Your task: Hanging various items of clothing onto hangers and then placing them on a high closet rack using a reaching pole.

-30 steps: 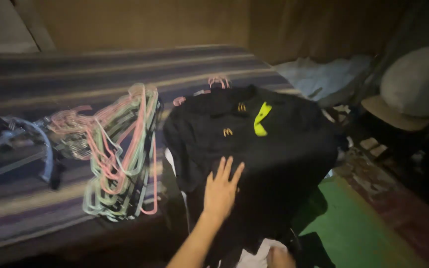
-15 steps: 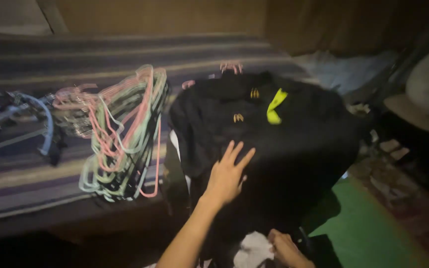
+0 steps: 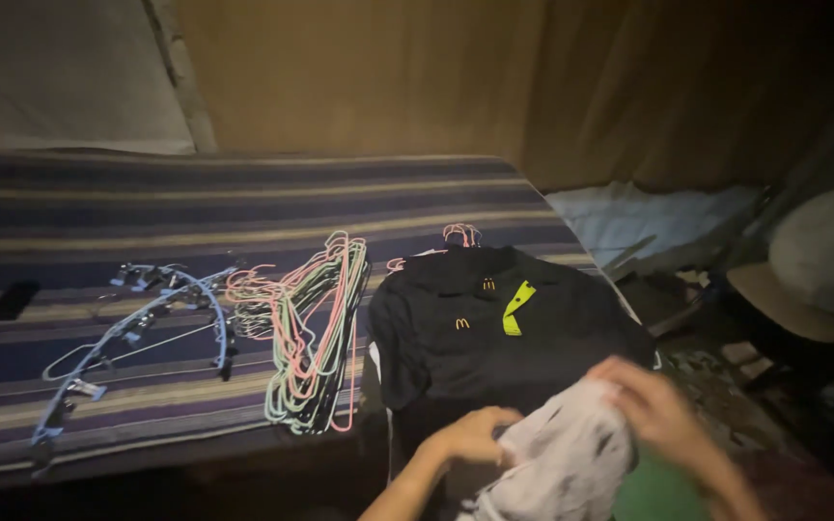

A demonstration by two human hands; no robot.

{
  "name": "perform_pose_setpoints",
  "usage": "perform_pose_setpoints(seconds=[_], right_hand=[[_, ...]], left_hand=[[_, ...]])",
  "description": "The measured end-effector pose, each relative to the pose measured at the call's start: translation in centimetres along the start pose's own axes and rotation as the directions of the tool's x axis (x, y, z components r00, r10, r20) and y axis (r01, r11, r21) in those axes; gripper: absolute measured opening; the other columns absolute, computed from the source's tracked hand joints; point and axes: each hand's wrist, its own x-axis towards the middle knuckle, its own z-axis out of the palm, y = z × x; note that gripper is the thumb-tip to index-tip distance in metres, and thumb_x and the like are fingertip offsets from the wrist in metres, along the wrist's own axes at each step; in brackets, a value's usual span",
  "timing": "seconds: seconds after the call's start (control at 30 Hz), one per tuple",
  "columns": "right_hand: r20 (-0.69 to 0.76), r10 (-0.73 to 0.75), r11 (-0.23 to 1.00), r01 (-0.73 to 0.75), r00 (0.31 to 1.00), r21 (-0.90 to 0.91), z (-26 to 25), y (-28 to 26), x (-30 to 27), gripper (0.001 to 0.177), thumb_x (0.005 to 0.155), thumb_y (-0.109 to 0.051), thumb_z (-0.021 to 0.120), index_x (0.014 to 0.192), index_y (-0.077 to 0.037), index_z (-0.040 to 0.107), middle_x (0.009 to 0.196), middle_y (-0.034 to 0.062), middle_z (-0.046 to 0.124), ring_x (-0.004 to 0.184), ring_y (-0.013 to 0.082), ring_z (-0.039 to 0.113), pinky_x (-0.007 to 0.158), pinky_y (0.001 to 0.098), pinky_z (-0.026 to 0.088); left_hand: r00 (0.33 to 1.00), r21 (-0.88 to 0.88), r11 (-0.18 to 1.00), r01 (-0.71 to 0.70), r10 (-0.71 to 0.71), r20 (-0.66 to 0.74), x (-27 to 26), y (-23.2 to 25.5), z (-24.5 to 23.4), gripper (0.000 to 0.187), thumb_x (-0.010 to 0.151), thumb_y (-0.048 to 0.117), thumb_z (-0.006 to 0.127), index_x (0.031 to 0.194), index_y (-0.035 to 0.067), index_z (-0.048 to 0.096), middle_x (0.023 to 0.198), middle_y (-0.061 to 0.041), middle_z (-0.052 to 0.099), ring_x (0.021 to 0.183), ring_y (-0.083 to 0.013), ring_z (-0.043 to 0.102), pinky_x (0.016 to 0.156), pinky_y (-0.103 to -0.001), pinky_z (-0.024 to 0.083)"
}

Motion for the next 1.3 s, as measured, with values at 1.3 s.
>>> perform_pose_setpoints(seconds=[1.3], right_hand=[[-0.198,-0.205,0.949,0.244,0.959,0.201,16.6,-7.0,-1.4,0.062,0.075,-0.016,0.082,0.13,-0.005,0.055,0.134,0.0124,0.06,0.121,0.0212,0.068,0.092,0.039,0.058]], left_hand=[[0.528,0.776,0.279,0.566,0.6,-0.601,-27.7,40.6,-24.2,0.011,0.092,0.002,0.064,0.1,0.005,0.057,0.067,-0.02,0.06,0.059,-0.0365,0.064,0.051,-0.044,0.049]])
